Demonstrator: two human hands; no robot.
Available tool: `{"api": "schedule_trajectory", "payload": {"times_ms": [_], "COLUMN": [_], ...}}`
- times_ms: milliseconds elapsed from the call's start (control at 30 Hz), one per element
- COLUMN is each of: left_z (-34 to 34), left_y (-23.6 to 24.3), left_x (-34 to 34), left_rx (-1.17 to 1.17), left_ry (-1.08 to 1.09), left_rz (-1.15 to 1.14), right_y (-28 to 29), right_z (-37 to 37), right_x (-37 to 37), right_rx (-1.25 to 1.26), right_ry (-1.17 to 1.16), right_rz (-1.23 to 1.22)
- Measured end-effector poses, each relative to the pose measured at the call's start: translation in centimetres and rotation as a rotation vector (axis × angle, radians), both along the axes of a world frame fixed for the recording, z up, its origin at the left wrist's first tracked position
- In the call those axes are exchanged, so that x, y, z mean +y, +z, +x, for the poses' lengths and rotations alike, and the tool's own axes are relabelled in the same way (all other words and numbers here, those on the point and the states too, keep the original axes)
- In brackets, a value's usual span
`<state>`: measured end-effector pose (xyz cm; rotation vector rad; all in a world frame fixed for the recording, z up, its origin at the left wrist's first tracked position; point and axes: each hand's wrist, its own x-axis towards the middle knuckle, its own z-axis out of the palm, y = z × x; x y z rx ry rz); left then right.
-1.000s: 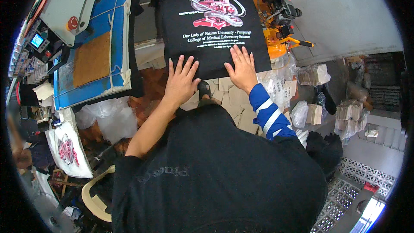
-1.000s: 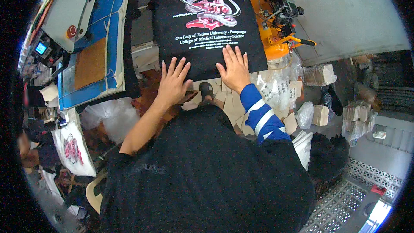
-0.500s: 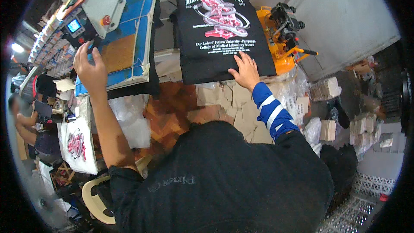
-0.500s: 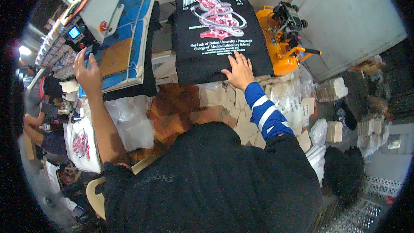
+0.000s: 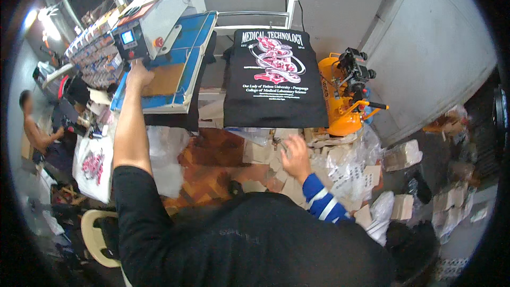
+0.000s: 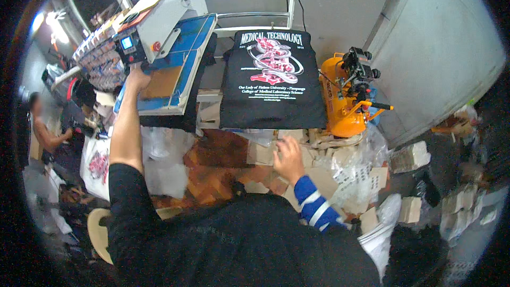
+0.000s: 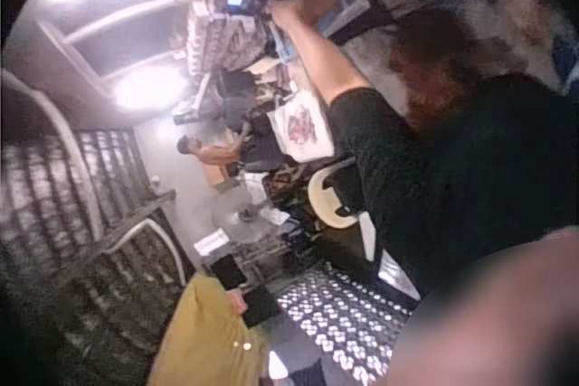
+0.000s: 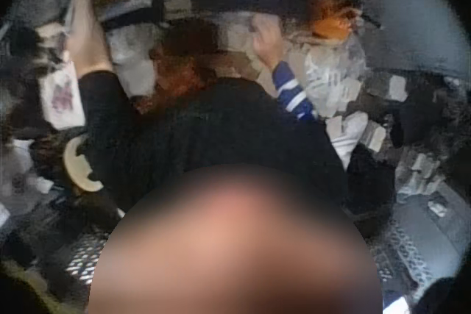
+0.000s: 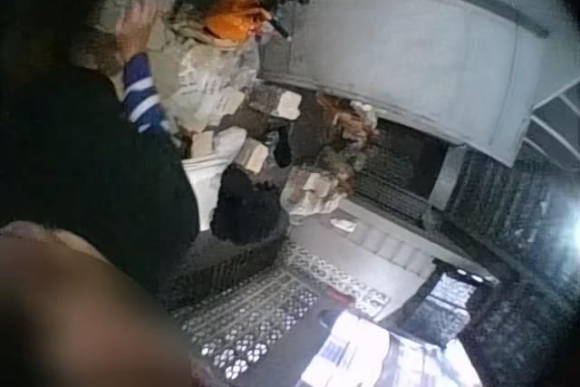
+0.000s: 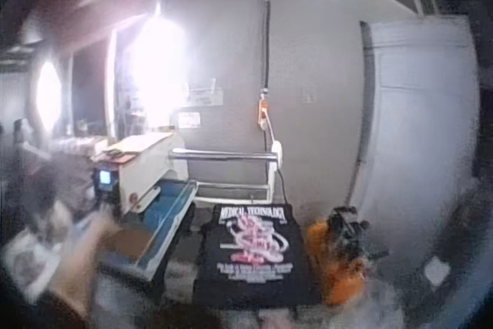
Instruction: The person places black t-shirts onto a heat press, aligns printed transfer sheets on the shirts, and operates the press to apply the designs. The person then removes the finished shirts and places them on a nearby chair.
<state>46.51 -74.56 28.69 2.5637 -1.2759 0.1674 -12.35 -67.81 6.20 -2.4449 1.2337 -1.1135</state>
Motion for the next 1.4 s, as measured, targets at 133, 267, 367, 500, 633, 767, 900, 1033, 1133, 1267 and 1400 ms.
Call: {"api": "schedule_trajectory", "payload": {"times_ms": [133,267,367,500,633,767,900,1033,1133,1267,1400], "left_z": [-2.1,-9.2,-13.0,-18.6,-18.5,-4.3,10.7,18.4,16.3,11.3,9.1], "left_y": [0.7,1.2,-0.2,-3.5,-4.0,-6.8,-15.8,-28.0,-38.2,-48.8,-48.9], "left_x": [-0.8,-1.2,-1.1,-0.4,4.8,12.7,25.1,37.8,47.0,51.4,49.3], "left_rx": [0.012,0.066,0.092,0.135,0.393,0.206,0.430,0.625,0.857,0.734,1.188], "left_ry": [0.225,0.050,-0.011,-0.244,-0.873,-0.613,-0.118,0.429,0.698,-0.130,0.074], "left_rz": [-0.002,-0.018,-0.165,-0.500,-0.835,-0.912,-0.666,-0.373,-0.006,0.859,0.714], "right_y": [-3.7,-5.1,0.4,13.0,19.2,22.6,23.4,22.5,19.4,20.1,19.1], "right_z": [-2.2,-0.6,6.0,14.7,21.6,28.1,28.3,24.8,25.0,19.2,15.2], "right_x": [6.9,5.5,0.2,-5.6,-12.3,-17.7,-22.2,-24.9,-25.3,-28.6,-28.2], "right_rx": [0.051,0.013,-0.119,-0.232,-0.324,-0.243,-0.404,-0.321,-0.314,-0.252,-0.284], "right_ry": [-0.034,0.068,0.201,0.289,0.149,-0.174,-0.314,-0.611,-0.666,-0.773,-0.750], "right_rz": [0.159,0.226,0.099,-0.047,-0.126,-0.342,-0.570,-0.644,-0.402,-0.367,-0.512]}}
